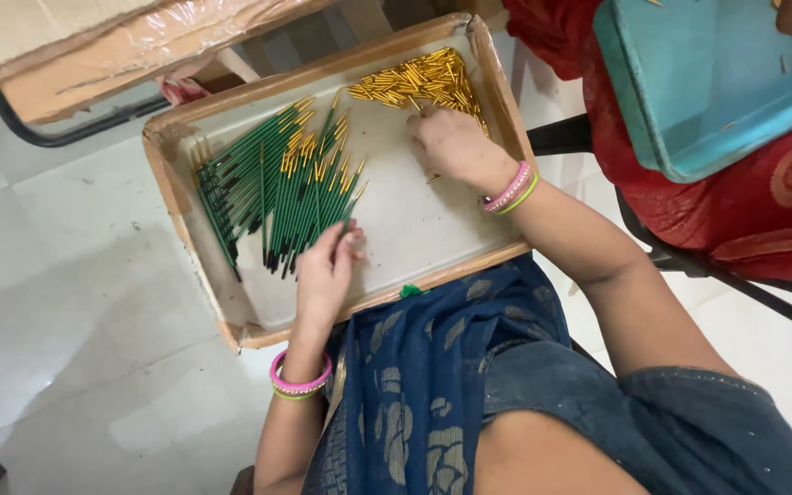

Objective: The person inserts small gold pieces into the ends of green sticks held in their left hand, working over a cardboard tray. They repeatedly pick up gold pieces and slide them onto the sticks, then place the finished sticks back into the tray.

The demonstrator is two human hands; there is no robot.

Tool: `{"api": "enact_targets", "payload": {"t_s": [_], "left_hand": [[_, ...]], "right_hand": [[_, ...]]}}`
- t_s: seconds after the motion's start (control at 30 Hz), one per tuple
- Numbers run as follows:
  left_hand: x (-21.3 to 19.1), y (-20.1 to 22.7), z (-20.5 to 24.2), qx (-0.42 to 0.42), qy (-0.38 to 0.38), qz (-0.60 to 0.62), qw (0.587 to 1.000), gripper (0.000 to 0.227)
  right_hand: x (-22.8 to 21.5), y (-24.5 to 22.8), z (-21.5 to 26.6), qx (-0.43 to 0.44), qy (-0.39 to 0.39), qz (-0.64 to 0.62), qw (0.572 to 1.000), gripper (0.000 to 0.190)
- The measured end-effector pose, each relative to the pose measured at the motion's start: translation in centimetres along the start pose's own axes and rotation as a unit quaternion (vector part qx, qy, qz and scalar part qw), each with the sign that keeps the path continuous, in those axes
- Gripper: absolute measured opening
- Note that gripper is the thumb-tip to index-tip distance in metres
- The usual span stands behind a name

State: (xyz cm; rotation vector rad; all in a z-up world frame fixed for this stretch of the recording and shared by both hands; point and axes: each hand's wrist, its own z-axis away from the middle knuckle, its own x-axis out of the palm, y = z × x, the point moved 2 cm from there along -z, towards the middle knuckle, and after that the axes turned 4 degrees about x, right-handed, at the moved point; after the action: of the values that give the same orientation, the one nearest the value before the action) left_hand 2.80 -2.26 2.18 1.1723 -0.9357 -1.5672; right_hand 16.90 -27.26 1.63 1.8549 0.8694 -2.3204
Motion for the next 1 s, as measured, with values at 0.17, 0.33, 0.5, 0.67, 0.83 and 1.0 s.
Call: {"api": "enact_targets", "payload": {"t_s": [0.17,0.33,0.5,0.67,0.83,1.0], "left_hand": [[0.1,-1.1,0.0,0.029,0.001,-0.103,0.994,0.027],[0.0,-2.8,-0.1,0.016,0.016,0.019,1.000,0.028],[0.0,-3.5,-0.2,-0.043,-0.018,0.163,0.986,0.033],[-0.1,-3.4,-0.3,-0.059,-0.027,0.153,0.986,0.034],[-0.3,-2.9,-0.1,-0.050,-0.024,0.159,0.986,0.035],[-0.5,-2.5,-0.3,-0.041,-0.029,0.152,0.987,0.038]], "right_hand": [[0.6,-0.6,-0.1,0.010,-0.028,0.031,0.999,0.009],[1.2,0.4,-0.1,0.042,-0.033,0.005,0.999,0.010],[0.8,1.7,-0.1,-0.006,-0.003,-0.046,0.999,0.016],[-0.5,-0.1,-0.4,0.049,-0.095,-0.008,0.994,0.014],[-1.0,-0.1,-0.4,0.035,-0.090,-0.020,0.995,0.017],[-1.5,-0.6,-0.8,0.002,-0.003,-0.106,0.994,0.014]]}}
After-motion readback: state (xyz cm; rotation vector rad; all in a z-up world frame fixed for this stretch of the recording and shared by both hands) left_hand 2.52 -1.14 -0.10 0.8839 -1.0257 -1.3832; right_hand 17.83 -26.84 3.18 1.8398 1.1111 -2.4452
